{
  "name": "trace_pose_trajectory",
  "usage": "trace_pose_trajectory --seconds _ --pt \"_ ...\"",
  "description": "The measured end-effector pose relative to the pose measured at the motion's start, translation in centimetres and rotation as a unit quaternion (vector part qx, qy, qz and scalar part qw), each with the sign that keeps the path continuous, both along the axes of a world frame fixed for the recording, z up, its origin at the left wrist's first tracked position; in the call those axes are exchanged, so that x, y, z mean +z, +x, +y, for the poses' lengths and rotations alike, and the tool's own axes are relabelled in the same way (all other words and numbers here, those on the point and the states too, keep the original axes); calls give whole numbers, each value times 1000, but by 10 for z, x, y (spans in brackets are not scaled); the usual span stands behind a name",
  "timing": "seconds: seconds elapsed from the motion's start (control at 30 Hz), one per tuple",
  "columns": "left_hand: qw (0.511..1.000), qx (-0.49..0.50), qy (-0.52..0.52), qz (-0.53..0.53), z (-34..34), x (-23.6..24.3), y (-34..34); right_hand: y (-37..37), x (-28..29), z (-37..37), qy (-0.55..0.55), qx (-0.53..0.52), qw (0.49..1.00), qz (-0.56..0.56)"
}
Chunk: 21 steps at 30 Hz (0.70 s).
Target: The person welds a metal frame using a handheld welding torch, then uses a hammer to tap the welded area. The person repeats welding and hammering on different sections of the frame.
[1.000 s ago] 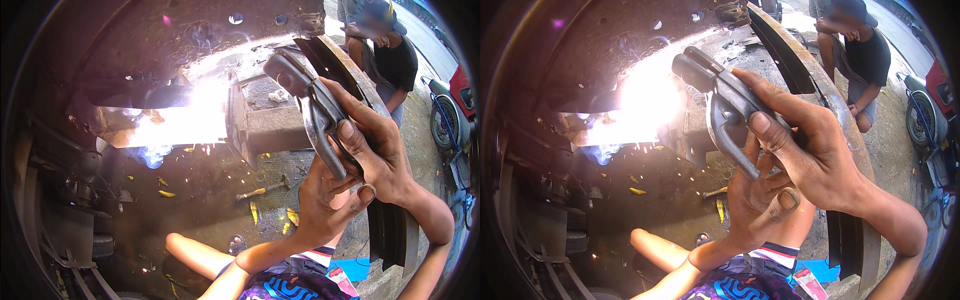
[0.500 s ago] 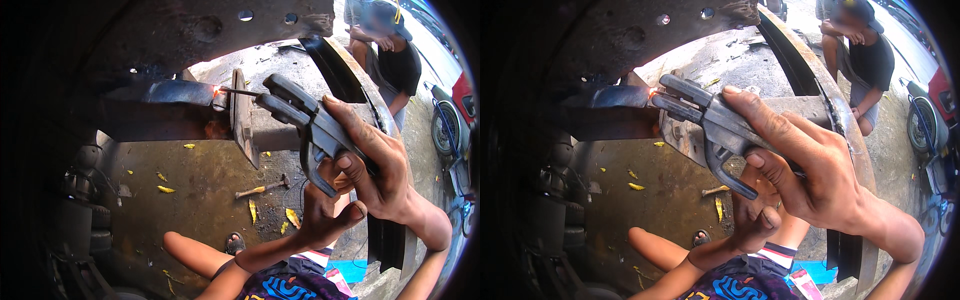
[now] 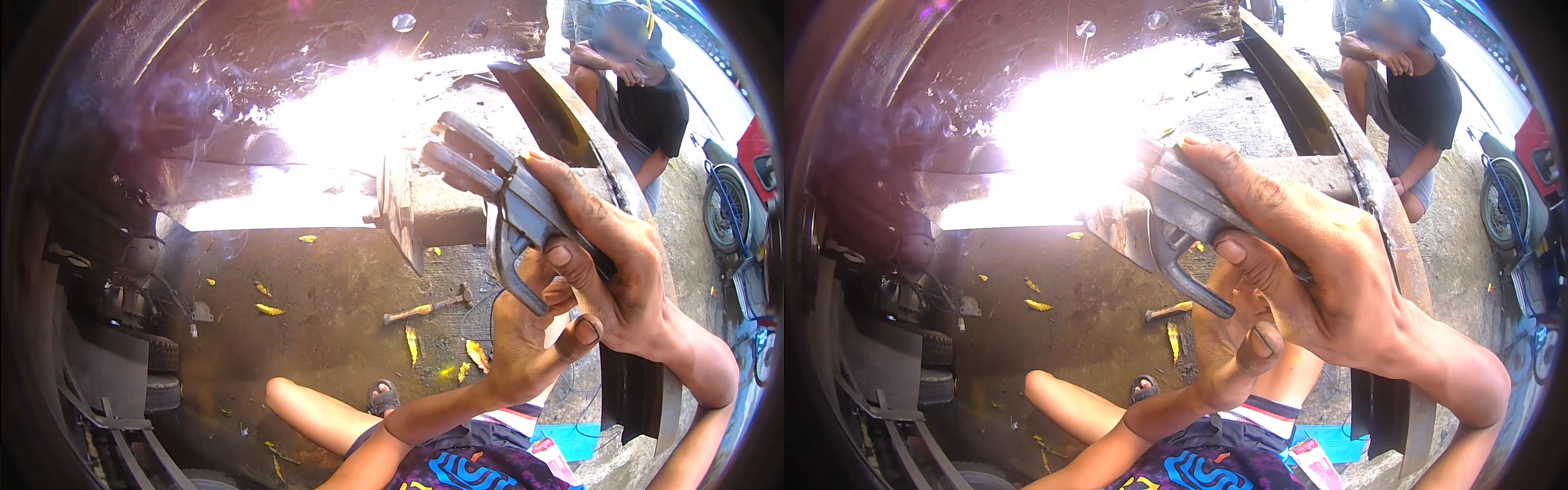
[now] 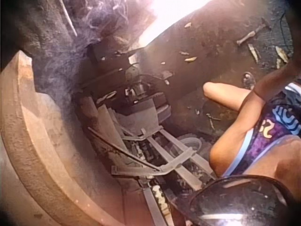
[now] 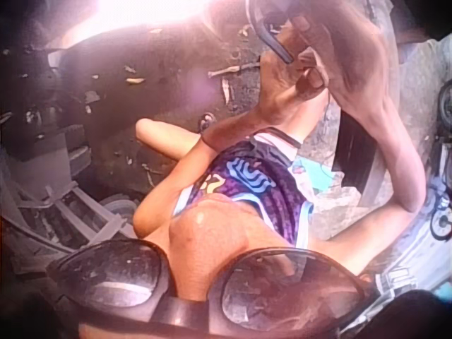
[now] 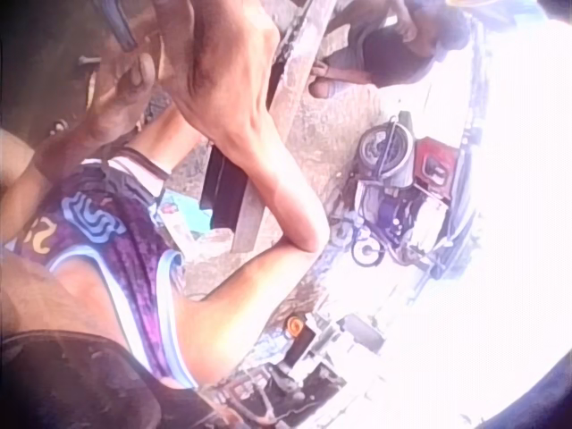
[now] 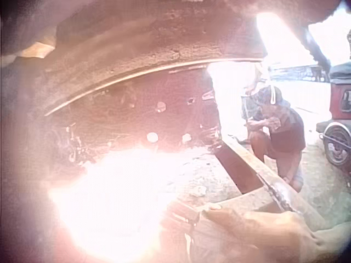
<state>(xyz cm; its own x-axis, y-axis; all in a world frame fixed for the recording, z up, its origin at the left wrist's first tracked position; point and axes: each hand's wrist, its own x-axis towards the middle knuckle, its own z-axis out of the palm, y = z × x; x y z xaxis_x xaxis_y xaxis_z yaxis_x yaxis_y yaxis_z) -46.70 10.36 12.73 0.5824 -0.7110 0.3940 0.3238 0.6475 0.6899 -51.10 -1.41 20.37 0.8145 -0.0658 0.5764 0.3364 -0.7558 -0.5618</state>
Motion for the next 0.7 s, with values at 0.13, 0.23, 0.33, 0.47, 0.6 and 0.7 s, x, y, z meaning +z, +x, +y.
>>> trace_pose_trajectory --seconds 0.13,0.23,0.33,0.47,0.6,0.7 --pt "1000 -2 -9 9 0 1 -2 1 -3 -3 -42 -8 999 -24" --pt "1000 -8 -1 4 1 -1 0 0 -4 -2 -37 -7 999 -34" --pt "1000 -16 0 -5 2 -1 3 1 0 3 30 -9 999 -19" --pt "999 -30 -7 8 2 1 5 1 3 7 124 -7 992 30" --pt "999 -46 -6 23 2 0 6 0 3 5 141 -13 989 51" --pt "998 -47 -7 31 5 2 5 -1 5 6 123 -14 990 60"
